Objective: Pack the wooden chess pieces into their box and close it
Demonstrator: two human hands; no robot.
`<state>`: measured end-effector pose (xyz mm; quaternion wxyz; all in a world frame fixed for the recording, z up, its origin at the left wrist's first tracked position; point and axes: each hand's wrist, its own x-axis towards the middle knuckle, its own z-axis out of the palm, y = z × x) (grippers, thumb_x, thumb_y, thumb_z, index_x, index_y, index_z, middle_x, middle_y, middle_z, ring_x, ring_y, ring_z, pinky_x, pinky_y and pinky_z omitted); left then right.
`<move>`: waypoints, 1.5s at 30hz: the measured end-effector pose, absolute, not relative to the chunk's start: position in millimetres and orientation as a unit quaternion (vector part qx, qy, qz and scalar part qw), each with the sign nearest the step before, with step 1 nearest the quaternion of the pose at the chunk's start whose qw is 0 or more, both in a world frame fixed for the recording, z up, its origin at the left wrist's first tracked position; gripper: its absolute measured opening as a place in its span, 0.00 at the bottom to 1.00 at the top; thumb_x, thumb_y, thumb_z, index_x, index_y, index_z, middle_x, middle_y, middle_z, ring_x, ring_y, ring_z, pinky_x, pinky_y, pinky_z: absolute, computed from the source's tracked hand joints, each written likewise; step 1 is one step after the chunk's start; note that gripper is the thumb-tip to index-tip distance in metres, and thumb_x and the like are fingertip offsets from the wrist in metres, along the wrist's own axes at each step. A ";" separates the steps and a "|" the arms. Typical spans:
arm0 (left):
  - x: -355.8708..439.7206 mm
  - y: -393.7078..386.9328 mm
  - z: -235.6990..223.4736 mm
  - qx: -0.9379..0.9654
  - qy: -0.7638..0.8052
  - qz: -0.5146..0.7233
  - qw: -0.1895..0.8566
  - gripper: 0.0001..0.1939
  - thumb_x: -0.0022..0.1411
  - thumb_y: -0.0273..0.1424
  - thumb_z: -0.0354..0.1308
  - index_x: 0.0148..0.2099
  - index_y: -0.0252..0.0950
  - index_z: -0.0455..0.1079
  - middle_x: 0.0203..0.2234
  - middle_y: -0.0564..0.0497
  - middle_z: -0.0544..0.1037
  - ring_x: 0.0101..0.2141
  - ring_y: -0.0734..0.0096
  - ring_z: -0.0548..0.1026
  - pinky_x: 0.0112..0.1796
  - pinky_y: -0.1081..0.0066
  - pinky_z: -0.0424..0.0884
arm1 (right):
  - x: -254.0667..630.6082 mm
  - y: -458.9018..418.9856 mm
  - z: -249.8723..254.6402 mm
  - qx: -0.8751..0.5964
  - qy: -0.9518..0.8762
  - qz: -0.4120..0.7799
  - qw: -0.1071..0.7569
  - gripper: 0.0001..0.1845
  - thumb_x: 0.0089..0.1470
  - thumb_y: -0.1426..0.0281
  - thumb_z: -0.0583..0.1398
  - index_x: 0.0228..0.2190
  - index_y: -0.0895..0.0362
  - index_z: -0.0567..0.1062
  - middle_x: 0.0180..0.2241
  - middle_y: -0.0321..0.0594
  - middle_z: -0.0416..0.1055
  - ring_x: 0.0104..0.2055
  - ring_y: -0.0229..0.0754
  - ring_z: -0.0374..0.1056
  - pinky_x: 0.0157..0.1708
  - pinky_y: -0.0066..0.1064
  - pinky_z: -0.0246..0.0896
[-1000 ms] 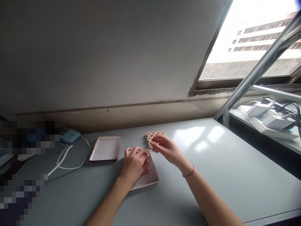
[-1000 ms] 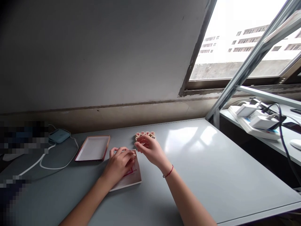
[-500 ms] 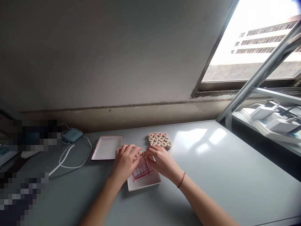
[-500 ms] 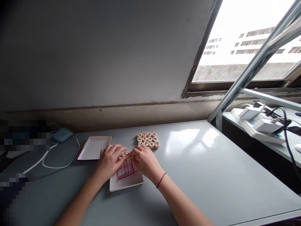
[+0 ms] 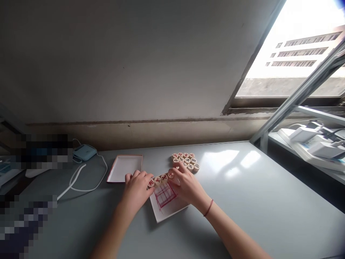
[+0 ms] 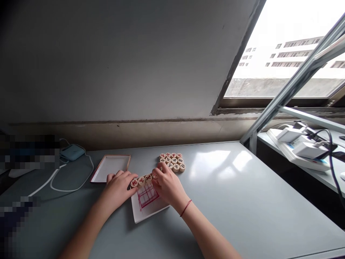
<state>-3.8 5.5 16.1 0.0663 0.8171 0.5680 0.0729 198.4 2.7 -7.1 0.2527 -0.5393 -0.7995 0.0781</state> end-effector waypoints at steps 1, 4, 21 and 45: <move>-1.9 4.9 17.4 0.817 0.569 0.068 0.067 0.10 0.57 0.27 0.56 0.42 0.42 0.72 0.33 0.50 0.77 0.39 0.59 0.72 0.41 0.60 0.59 | 199.0 3.8 -4.7 -0.550 -0.787 0.079 0.268 0.07 0.56 0.73 0.55 0.38 0.56 0.70 0.47 0.46 0.64 0.37 0.42 0.68 0.32 0.32 0.66; 3.4 3.6 21.2 0.817 0.569 0.055 0.075 0.10 0.57 0.24 0.55 0.41 0.41 0.72 0.33 0.49 0.76 0.39 0.60 0.73 0.42 0.60 0.59 | 202.6 15.2 1.8 -0.601 -0.741 0.069 0.292 0.10 0.59 0.69 0.52 0.40 0.56 0.70 0.49 0.48 0.63 0.32 0.39 0.68 0.28 0.30 0.64; 10.2 7.7 2.4 0.821 0.563 0.092 0.029 0.14 0.57 0.20 0.52 0.44 0.38 0.71 0.38 0.45 0.75 0.41 0.56 0.72 0.38 0.60 0.65 | 175.5 90.7 21.9 -0.722 -0.688 0.078 0.020 0.12 0.52 0.79 0.54 0.33 0.58 0.76 0.34 0.53 0.75 0.37 0.50 0.73 0.30 0.31 0.59; -19.8 0.9 12.4 0.851 0.425 0.251 0.180 0.06 0.55 0.22 0.52 0.33 0.39 0.65 0.33 0.54 0.71 0.36 0.71 0.72 0.40 0.71 0.68 | 199.7 1.4 17.4 -0.499 -0.577 0.476 0.438 0.13 0.50 0.61 0.61 0.36 0.56 0.71 0.40 0.41 0.69 0.33 0.37 0.68 0.32 0.30 0.67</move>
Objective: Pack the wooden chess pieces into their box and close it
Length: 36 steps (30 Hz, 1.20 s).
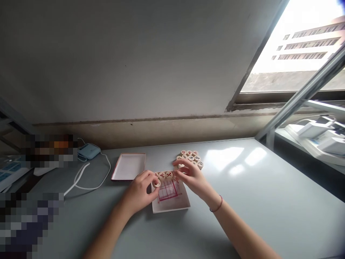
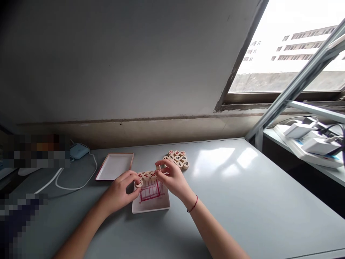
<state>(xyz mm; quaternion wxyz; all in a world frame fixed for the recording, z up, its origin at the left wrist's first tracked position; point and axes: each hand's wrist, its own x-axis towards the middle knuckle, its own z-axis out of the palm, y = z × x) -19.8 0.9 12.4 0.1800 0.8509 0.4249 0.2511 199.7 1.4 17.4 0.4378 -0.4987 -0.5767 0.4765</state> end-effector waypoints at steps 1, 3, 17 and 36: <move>-21.3 0.8 10.3 0.859 0.421 0.236 0.171 0.06 0.55 0.22 0.53 0.33 0.39 0.66 0.32 0.54 0.72 0.37 0.70 0.72 0.41 0.70 0.68 | 198.5 0.6 17.2 -0.496 -0.585 0.468 0.438 0.11 0.51 0.62 0.60 0.35 0.55 0.71 0.41 0.41 0.68 0.33 0.37 0.67 0.32 0.30 0.67; -22.2 1.3 7.5 0.873 0.416 0.206 0.148 0.06 0.55 0.23 0.55 0.33 0.39 0.67 0.31 0.54 0.73 0.38 0.68 0.72 0.41 0.68 0.66 | 195.9 -1.4 16.7 -0.494 -0.601 0.457 0.432 0.09 0.52 0.65 0.58 0.35 0.55 0.71 0.42 0.41 0.67 0.34 0.36 0.67 0.33 0.29 0.67; -26.3 4.1 7.9 0.855 0.467 0.200 0.100 0.09 0.62 0.27 0.47 0.39 0.39 0.68 0.34 0.51 0.76 0.36 0.66 0.72 0.39 0.67 0.65 | 160.8 -14.2 -10.0 -0.433 -0.819 0.163 0.340 0.09 0.51 0.80 0.58 0.32 0.55 0.71 0.36 0.39 0.74 0.37 0.40 0.68 0.37 0.31 0.62; -21.9 1.2 7.2 0.809 0.564 0.075 0.147 0.16 0.62 0.25 0.44 0.50 0.42 0.63 0.27 0.52 0.80 0.31 0.63 0.79 0.28 0.73 0.63 | 149.1 -9.4 -14.3 -0.442 -0.874 0.028 0.202 0.04 0.56 0.75 0.57 0.31 0.56 0.71 0.30 0.38 0.72 0.32 0.39 0.66 0.33 0.30 0.51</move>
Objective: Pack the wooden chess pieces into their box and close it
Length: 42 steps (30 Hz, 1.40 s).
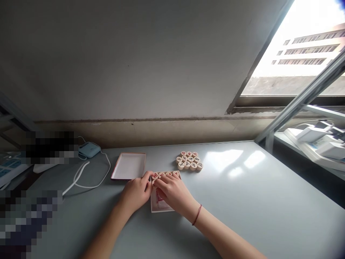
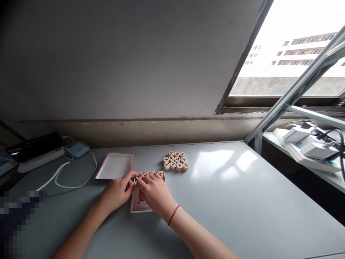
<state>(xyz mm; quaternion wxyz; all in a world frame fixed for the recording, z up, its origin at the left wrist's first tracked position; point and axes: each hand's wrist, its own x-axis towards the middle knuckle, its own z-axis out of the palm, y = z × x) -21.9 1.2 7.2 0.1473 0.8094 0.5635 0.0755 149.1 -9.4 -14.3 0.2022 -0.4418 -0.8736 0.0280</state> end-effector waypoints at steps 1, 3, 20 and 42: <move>-22.2 1.1 6.2 0.809 0.563 0.077 0.149 0.16 0.61 0.25 0.44 0.50 0.42 0.63 0.27 0.52 0.79 0.30 0.63 0.79 0.28 0.74 0.63 | 150.3 -9.4 -12.4 -0.441 -0.872 0.040 0.206 0.03 0.56 0.75 0.57 0.32 0.56 0.71 0.31 0.38 0.73 0.32 0.39 0.67 0.33 0.30 0.51; -22.2 0.6 4.7 0.807 0.564 0.082 0.155 0.15 0.61 0.25 0.45 0.48 0.42 0.63 0.26 0.53 0.79 0.28 0.64 0.78 0.27 0.74 0.62 | 156.4 -7.1 -6.5 -0.451 -0.862 0.077 0.219 0.03 0.56 0.72 0.58 0.34 0.55 0.72 0.31 0.37 0.73 0.31 0.38 0.67 0.34 0.29 0.53; -11.4 26.1 33.8 0.791 0.542 0.219 0.181 0.11 0.63 0.33 0.45 0.46 0.41 0.62 0.25 0.57 0.74 0.23 0.73 0.71 0.30 0.74 0.64 | 215.7 109.2 27.7 -0.746 -0.653 0.129 0.028 0.12 0.47 0.71 0.61 0.37 0.59 0.75 0.37 0.50 0.75 0.38 0.49 0.72 0.28 0.30 0.58; 3.0 7.1 21.6 0.822 0.411 0.282 0.274 0.15 0.63 0.33 0.54 0.52 0.43 0.69 0.43 0.52 0.74 0.39 0.72 0.75 0.42 0.73 0.71 | 183.6 1.3 23.1 -0.468 -0.585 0.531 0.395 0.23 0.50 0.57 0.62 0.43 0.60 0.72 0.35 0.45 0.77 0.34 0.42 0.73 0.27 0.29 0.68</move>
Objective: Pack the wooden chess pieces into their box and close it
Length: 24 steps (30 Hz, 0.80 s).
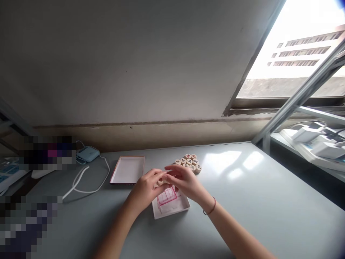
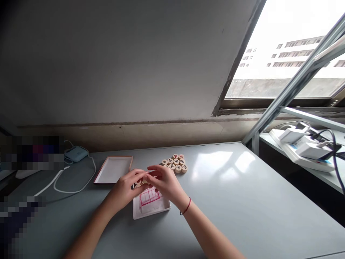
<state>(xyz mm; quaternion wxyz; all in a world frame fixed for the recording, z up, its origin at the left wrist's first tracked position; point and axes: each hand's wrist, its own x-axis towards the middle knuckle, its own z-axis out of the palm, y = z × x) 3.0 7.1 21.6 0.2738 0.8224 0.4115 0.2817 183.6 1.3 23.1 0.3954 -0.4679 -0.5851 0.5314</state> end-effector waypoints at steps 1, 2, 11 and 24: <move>3.6 6.6 21.3 0.825 0.406 0.278 0.278 0.13 0.63 0.32 0.54 0.50 0.42 0.69 0.42 0.52 0.74 0.39 0.71 0.75 0.42 0.74 0.71 | 183.2 -0.3 19.2 -0.459 -0.582 0.535 0.406 0.22 0.50 0.56 0.62 0.41 0.60 0.73 0.35 0.45 0.77 0.35 0.42 0.73 0.30 0.30 0.69; 3.5 6.4 21.0 0.827 0.403 0.272 0.281 0.13 0.62 0.30 0.54 0.49 0.42 0.70 0.42 0.52 0.74 0.39 0.71 0.75 0.42 0.74 0.70 | 183.5 -0.8 16.0 -0.451 -0.582 0.537 0.412 0.21 0.51 0.56 0.62 0.40 0.60 0.73 0.34 0.44 0.77 0.35 0.41 0.73 0.31 0.30 0.69; 3.9 5.3 19.1 0.865 0.419 0.189 0.199 0.11 0.52 0.20 0.52 0.36 0.40 0.67 0.36 0.53 0.72 0.35 0.70 0.72 0.39 0.70 0.68 | 200.1 3.8 16.5 -0.494 -0.577 0.490 0.427 0.17 0.53 0.56 0.59 0.33 0.57 0.74 0.30 0.38 0.72 0.30 0.37 0.67 0.27 0.27 0.64; 6.3 6.4 12.3 0.896 0.409 0.131 0.114 0.06 0.57 0.23 0.55 0.31 0.39 0.70 0.36 0.52 0.75 0.40 0.64 0.69 0.42 0.63 0.62 | 198.9 -4.4 14.3 -0.490 -0.690 0.391 0.361 0.14 0.50 0.75 0.56 0.39 0.54 0.75 0.38 0.40 0.70 0.36 0.37 0.69 0.34 0.27 0.68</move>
